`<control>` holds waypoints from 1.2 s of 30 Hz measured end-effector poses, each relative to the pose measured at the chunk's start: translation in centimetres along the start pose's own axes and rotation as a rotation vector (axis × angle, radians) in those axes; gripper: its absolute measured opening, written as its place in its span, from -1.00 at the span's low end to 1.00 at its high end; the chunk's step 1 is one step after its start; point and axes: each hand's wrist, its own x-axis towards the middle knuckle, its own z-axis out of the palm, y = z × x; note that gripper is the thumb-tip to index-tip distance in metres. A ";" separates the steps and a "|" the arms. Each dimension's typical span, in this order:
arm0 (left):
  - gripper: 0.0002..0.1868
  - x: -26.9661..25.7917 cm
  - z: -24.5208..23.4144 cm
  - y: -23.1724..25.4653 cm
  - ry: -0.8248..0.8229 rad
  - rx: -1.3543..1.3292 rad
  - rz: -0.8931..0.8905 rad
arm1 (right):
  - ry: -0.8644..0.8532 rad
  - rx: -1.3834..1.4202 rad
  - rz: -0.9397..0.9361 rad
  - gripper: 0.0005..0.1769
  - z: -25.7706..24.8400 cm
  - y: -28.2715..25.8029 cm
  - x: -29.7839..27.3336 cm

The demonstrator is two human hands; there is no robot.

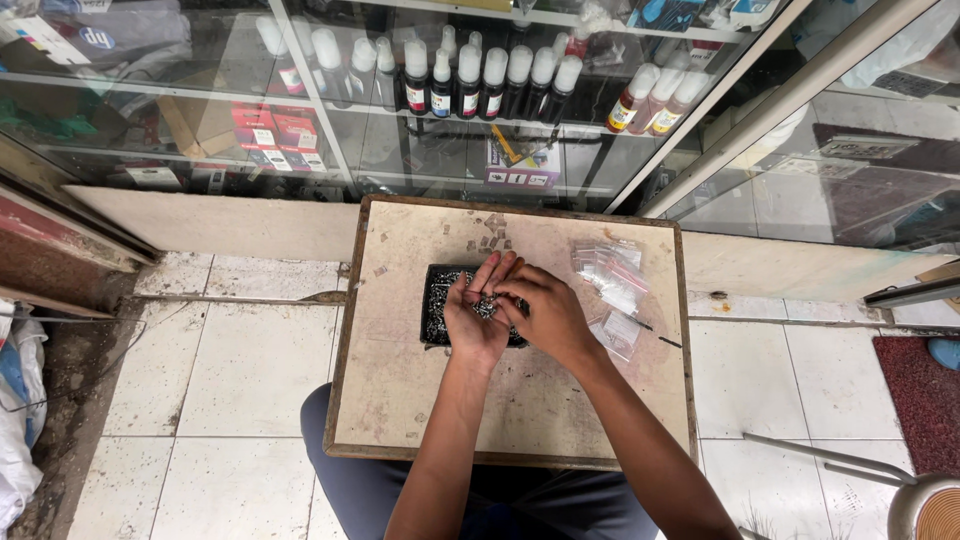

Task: The person sits at a table and sorts small metal screws from a black tray into a green container using their hands. They pick up individual screws and place them into the container, occasionally adjusting the tray.

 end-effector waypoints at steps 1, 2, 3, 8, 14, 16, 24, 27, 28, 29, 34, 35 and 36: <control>-0.29 0.3 -0.2 0.0 0.001 -0.001 0.000 | -0.002 -0.001 0.000 -0.73 0.1 0.1 0.0; -0.29 0.5 -0.5 -0.1 0.000 -0.004 0.001 | 0.002 0.005 0.005 -0.76 0.1 0.2 0.0; -0.30 0.7 -0.8 -0.1 0.001 -0.007 0.003 | 0.004 0.010 0.010 -0.78 0.3 0.3 -0.1; -0.27 -0.6 1.1 0.4 0.003 -0.029 0.020 | 0.005 0.181 0.035 -0.76 -0.4 -0.5 -0.2; -0.22 -0.5 1.1 0.0 -0.023 -0.001 0.041 | -0.059 0.184 -0.001 -0.79 -0.1 -1.5 -0.2; -0.20 -0.1 0.7 -0.2 -0.037 0.012 0.051 | -0.088 0.157 -0.031 -0.79 0.6 -1.3 -0.3; -0.13 1.5 -2.8 -0.7 -0.025 0.010 0.010 | -0.110 -0.055 0.126 -0.83 4.9 1.3 -2.1; -0.16 1.3 -2.6 -0.2 0.009 -0.077 -0.004 | -0.046 0.180 0.195 -0.84 7.0 3.9 -3.3; -0.16 1.4 -3.0 -0.5 0.016 -0.078 -0.004 | -0.051 0.183 0.199 -0.84 6.4 3.4 -3.0; -0.15 1.7 -3.3 -0.6 -0.010 -0.074 0.013 | -0.022 0.224 0.223 -0.81 5.8 2.9 -2.5; -0.14 2.8 -3.8 -0.9 -0.042 -0.079 0.033 | 0.012 0.288 0.230 -0.70 4.9 2.7 -2.0; -0.14 2.6 -3.8 -0.8 -0.038 -0.090 0.035 | 0.012 0.303 0.236 -0.70 4.8 2.6 -2.0; -0.15 2.4 -3.8 -0.7 -0.035 -0.101 0.038 | 0.011 0.318 0.241 -0.70 4.8 2.4 -2.1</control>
